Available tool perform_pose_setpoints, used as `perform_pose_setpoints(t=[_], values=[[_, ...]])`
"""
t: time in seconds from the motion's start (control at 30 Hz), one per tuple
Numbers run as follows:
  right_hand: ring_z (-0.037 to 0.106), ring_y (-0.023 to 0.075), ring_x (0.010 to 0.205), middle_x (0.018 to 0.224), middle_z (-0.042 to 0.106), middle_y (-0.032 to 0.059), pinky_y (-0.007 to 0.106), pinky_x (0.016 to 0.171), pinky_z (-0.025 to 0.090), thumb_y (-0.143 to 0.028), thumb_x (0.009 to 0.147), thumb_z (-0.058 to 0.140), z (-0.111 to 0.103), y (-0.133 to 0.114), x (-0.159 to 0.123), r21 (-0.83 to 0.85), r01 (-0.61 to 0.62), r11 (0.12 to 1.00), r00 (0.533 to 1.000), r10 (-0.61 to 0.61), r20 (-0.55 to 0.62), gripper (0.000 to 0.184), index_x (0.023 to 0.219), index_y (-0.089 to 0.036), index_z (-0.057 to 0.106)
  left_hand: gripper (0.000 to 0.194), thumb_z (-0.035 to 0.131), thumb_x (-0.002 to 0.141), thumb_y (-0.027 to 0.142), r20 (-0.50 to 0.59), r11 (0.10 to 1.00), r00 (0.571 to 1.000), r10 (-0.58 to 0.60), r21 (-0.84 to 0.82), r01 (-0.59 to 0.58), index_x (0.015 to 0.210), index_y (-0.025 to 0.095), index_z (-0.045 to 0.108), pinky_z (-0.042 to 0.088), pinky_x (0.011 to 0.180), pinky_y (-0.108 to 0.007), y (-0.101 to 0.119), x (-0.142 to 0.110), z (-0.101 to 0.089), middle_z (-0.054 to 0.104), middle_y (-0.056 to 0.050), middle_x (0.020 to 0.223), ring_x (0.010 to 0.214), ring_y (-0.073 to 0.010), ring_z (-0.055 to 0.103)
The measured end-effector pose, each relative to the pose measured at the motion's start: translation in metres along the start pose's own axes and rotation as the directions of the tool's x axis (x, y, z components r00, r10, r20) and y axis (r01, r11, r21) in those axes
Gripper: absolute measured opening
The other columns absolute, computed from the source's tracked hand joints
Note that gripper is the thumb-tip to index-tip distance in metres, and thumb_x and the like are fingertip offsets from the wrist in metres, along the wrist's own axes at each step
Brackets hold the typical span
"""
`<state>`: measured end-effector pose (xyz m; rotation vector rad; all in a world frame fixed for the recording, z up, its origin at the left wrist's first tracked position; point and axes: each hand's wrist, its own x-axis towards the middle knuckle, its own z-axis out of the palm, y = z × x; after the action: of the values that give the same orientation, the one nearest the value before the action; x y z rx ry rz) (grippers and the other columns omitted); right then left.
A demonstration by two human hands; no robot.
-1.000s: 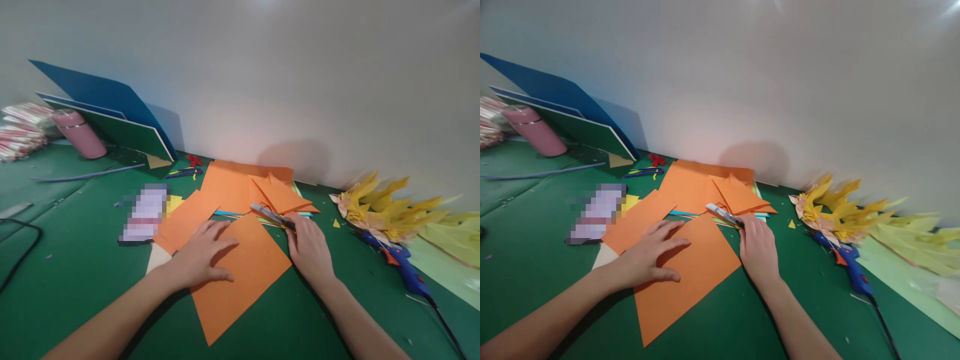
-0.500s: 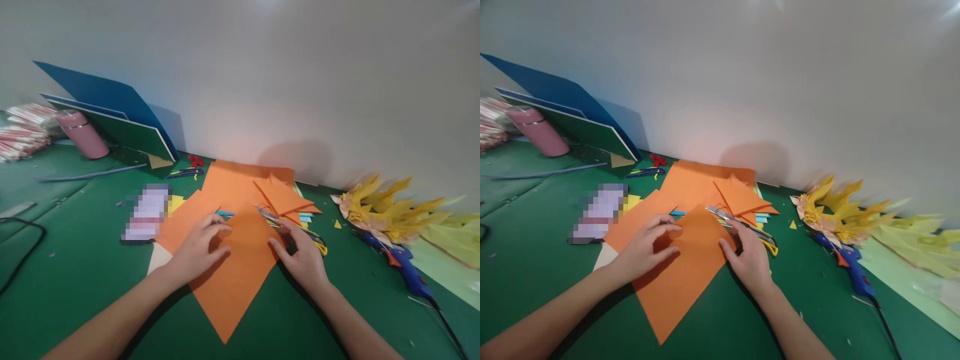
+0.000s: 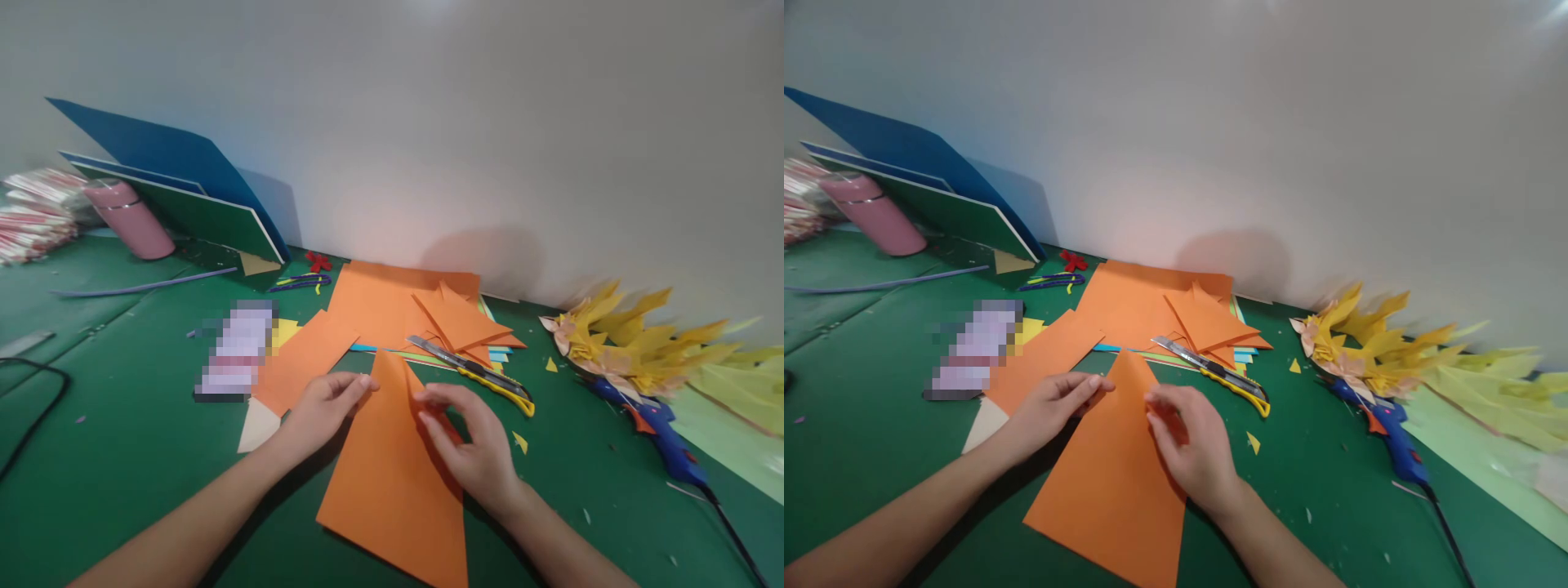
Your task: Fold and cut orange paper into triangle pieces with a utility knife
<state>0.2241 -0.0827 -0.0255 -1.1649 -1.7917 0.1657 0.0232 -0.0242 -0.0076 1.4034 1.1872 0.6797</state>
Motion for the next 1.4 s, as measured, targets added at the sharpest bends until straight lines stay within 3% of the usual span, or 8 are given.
perform_pose_setpoints(t=[0.23, 0.43, 0.57, 0.7, 0.83, 0.97, 1.1, 1.4], values=[[0.067, 0.0176, 0.083, 0.091, 0.072, 0.0083, 0.029, 0.072, 0.055, -0.009, 0.093, 0.040, 0.004, -0.019, 0.001, -0.012, 0.409, 0.912, 0.894, -0.398, 0.208, 0.031, 0.122, -0.018, 0.046, 0.040, 0.053, 0.077, 0.054, 0.051, 0.994, 0.998, 0.049, 0.094, -0.054, 0.064, 0.017, 0.062, 0.035, 0.055, -0.026, 0.002, -0.002, 0.005, 0.052, 0.002, 0.057, 0.054, -0.0127, 0.043], [0.064, 0.0165, 0.068, 0.078, 0.070, 0.0036, 0.026, 0.060, 0.053, -0.014, 0.096, 0.038, 0.006, -0.032, 0.001, -0.006, 0.447, 0.895, 0.866, -0.431, 0.255, 0.027, 0.121, -0.021, 0.045, 0.030, 0.055, 0.072, 0.045, 0.078, 0.959, 0.988, 0.131, 0.243, -0.146, 0.057, 0.019, 0.057, 0.038, 0.059, -0.028, 0.005, -0.004, 0.009, 0.056, 0.000, 0.061, 0.060, -0.0158, 0.050], [0.064, 0.0168, 0.075, 0.084, 0.068, 0.0035, 0.028, 0.065, 0.053, -0.025, 0.094, 0.048, 0.008, -0.031, -0.005, 0.135, 0.291, 0.947, 0.922, -0.315, 0.225, 0.028, 0.121, -0.024, 0.046, 0.024, 0.057, 0.070, 0.040, 0.036, 0.952, 0.984, 0.174, 0.248, -0.177, 0.060, 0.019, 0.056, 0.038, 0.059, -0.028, 0.001, -0.004, 0.010, 0.054, 0.000, 0.063, 0.060, -0.0153, 0.049], [0.062, 0.0196, 0.092, 0.099, 0.064, 0.0083, 0.034, 0.078, 0.054, -0.032, 0.090, 0.054, 0.008, -0.013, -0.003, 0.225, -0.066, 0.972, 0.998, 0.059, 0.038, 0.022, 0.110, -0.025, 0.053, 0.024, 0.057, 0.071, 0.042, 0.021, 0.974, 0.983, 0.184, 0.131, -0.185, 0.062, 0.019, 0.052, 0.038, 0.058, -0.026, 0.000, -0.003, 0.007, 0.052, 0.001, 0.063, 0.060, -0.0144, 0.048], [0.064, 0.0190, 0.088, 0.103, 0.063, 0.0097, 0.032, 0.073, 0.056, -0.046, 0.082, 0.063, 0.006, 0.010, 0.006, 0.473, -0.396, 0.787, 0.914, 0.389, 0.117, 0.039, 0.112, -0.023, 0.051, 0.026, 0.058, 0.073, 0.040, 0.020, 0.963, 0.968, 0.249, 0.100, -0.250, 0.060, 0.019, 0.051, 0.041, 0.064, -0.028, 0.001, -0.001, 0.005, 0.053, 0.001, 0.066, 0.063, -0.0143, 0.048], [0.065, 0.0210, 0.089, 0.101, 0.068, 0.0086, 0.037, 0.083, 0.053, -0.056, 0.075, 0.066, -0.002, 0.010, 0.013, 0.492, -0.644, 0.586, 0.761, 0.422, 0.493, 0.051, 0.111, -0.021, 0.059, 0.026, 0.060, 0.073, 0.041, 0.044, 0.964, 0.966, 0.255, 0.059, -0.258, 0.060, 0.019, 0.051, 0.041, 0.063, -0.027, 0.002, -0.001, 0.006, 0.052, 0.001, 0.067, 0.063, -0.0138, 0.047], [0.065, 0.0218, 0.077, 0.083, 0.071, 0.0048, 0.033, 0.068, 0.052, -0.058, 0.068, 0.069, -0.006, 0.000, 0.017, 0.366, -0.762, 0.535, 0.620, 0.438, 0.651, 0.045, 0.087, -0.017, 0.069, 0.027, 0.059, 0.074, 0.042, 0.115, 0.966, 0.962, 0.248, 0.045, -0.254, 0.061, 0.020, 0.050, 0.039, 0.060, -0.027, 0.004, -0.003, 0.007, 0.049, 0.002, 0.063, 0.060, -0.0132, 0.044], [0.058, 0.0177, 0.060, 0.063, 0.064, 0.0000, 0.026, 0.053, 0.044, -0.050, 0.063, 0.072, -0.004, 0.001, 0.020, 0.253, -0.797, 0.548, 0.569, 0.542, 0.618, 0.034, 0.071, -0.016, 0.069, 0.027, 0.055, 0.078, 0.040, 0.111, 0.952, 0.953, 0.283, 0.085, -0.293, 0.060, 0.021, 0.047, 0.040, 0.062, -0.028, 0.001, -0.003, 0.011, 0.052, 0.000, 0.069, 0.064, -0.0141, 0.047]])
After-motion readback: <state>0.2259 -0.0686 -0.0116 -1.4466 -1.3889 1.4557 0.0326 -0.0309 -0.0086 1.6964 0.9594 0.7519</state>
